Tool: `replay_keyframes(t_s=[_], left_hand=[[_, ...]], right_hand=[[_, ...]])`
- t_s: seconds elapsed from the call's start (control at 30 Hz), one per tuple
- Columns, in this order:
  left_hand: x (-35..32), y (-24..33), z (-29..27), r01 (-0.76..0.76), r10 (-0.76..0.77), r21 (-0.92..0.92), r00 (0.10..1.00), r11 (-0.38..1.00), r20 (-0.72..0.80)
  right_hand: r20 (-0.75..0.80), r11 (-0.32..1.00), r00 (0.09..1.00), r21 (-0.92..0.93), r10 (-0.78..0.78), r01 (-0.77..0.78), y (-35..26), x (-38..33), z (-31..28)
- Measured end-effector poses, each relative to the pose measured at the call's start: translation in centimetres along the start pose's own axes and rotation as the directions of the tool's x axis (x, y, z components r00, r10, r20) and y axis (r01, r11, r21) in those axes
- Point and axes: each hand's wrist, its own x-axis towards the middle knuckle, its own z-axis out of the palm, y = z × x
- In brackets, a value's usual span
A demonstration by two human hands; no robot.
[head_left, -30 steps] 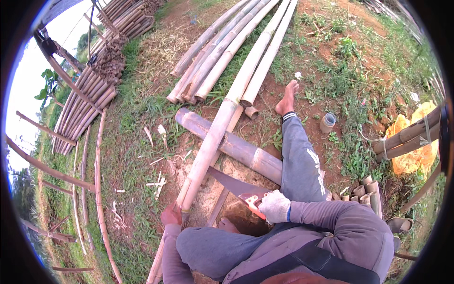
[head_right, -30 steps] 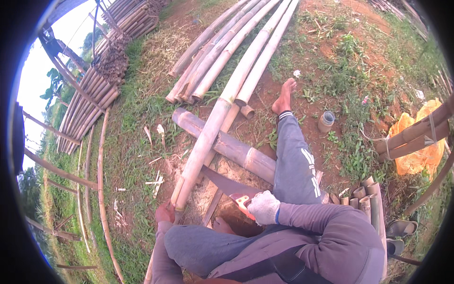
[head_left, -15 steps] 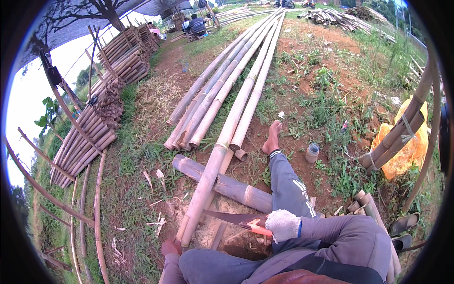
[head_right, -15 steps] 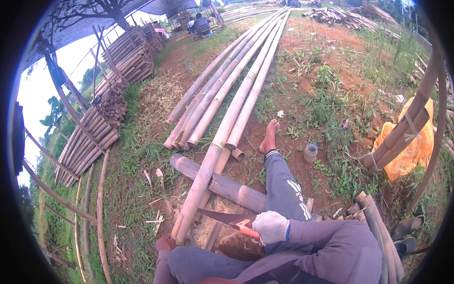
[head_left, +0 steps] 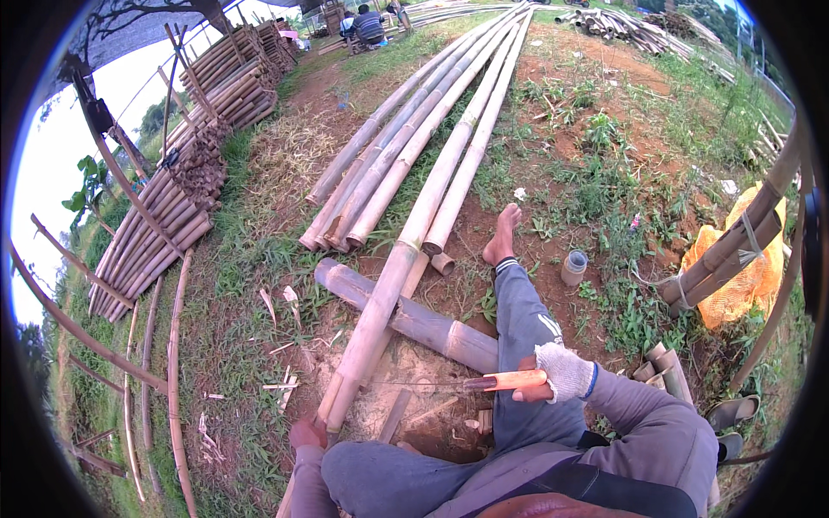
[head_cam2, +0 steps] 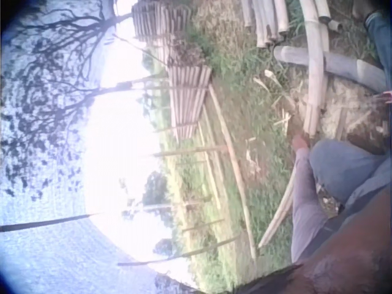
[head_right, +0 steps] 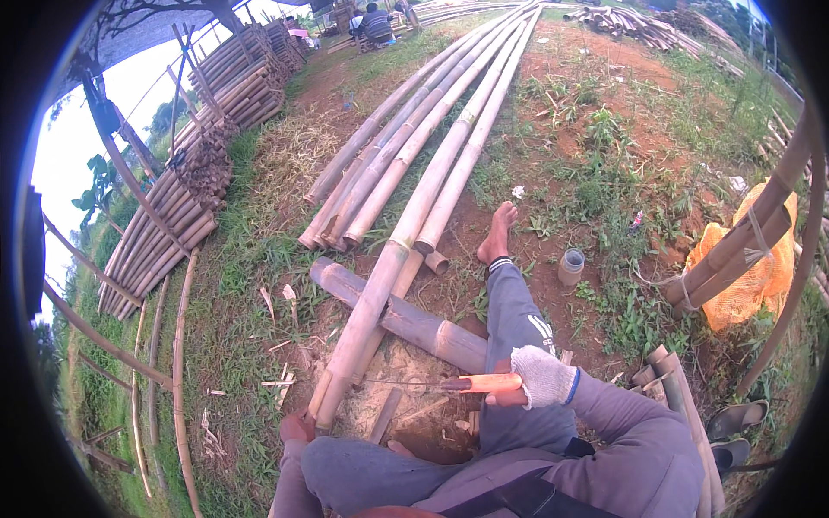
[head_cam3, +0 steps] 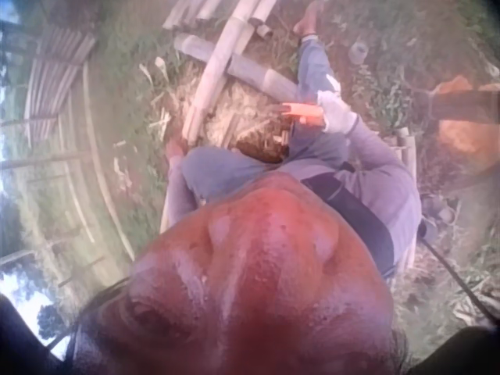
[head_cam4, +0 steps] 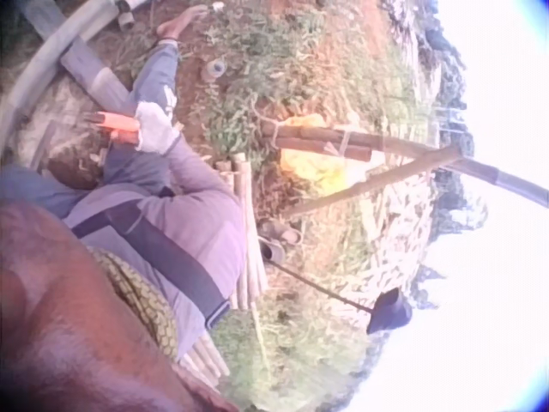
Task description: The person sits on the ground and uses a hand saw to cut long bamboo poles into shorter sections. After each cut, the person places the cut pieces into a growing pile nearby.
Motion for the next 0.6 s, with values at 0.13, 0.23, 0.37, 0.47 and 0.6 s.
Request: replay_keyframes(t_s=[0.13, 0.23, 0.37, 0.47, 0.6], left_hand=[[0.0, -1.2, -0.3, 0.040, -0.039, 0.035, 0.999, 0.999, -0.009], [-0.3, -1.9, 0.2, 0.119, -0.122, 0.044, 0.990, 0.992, 0.071], [0.0, 0.2, -0.2, 0.073, -0.076, 0.104, 0.997, 0.992, 0.026], [-0.6, 2.0, -1.4, 0.101, -0.100, -0.027, 0.995, 0.995, 0.027], [-1.6, 2.2, -2.0, 0.171, -0.168, -0.053, 0.984, 0.984, 0.059]], right_hand=[[-0.079, 0.979, 0.997, 0.205, 0.025, -0.008, -0.1, 1.2, -0.1], [-0.151, 0.920, 0.987, 0.393, 0.050, 0.013, -2.3, 3.1, 3.5], [-0.276, 0.842, 0.949, 0.539, 0.152, 0.022, -1.9, 6.0, 10.7], [-0.310, 0.884, 0.950, 0.454, 0.040, 0.111, -1.1, 7.7, 14.4], [-0.292, 0.902, 0.951, 0.374, -0.106, 0.215, -2.0, 8.9, 16.5]])
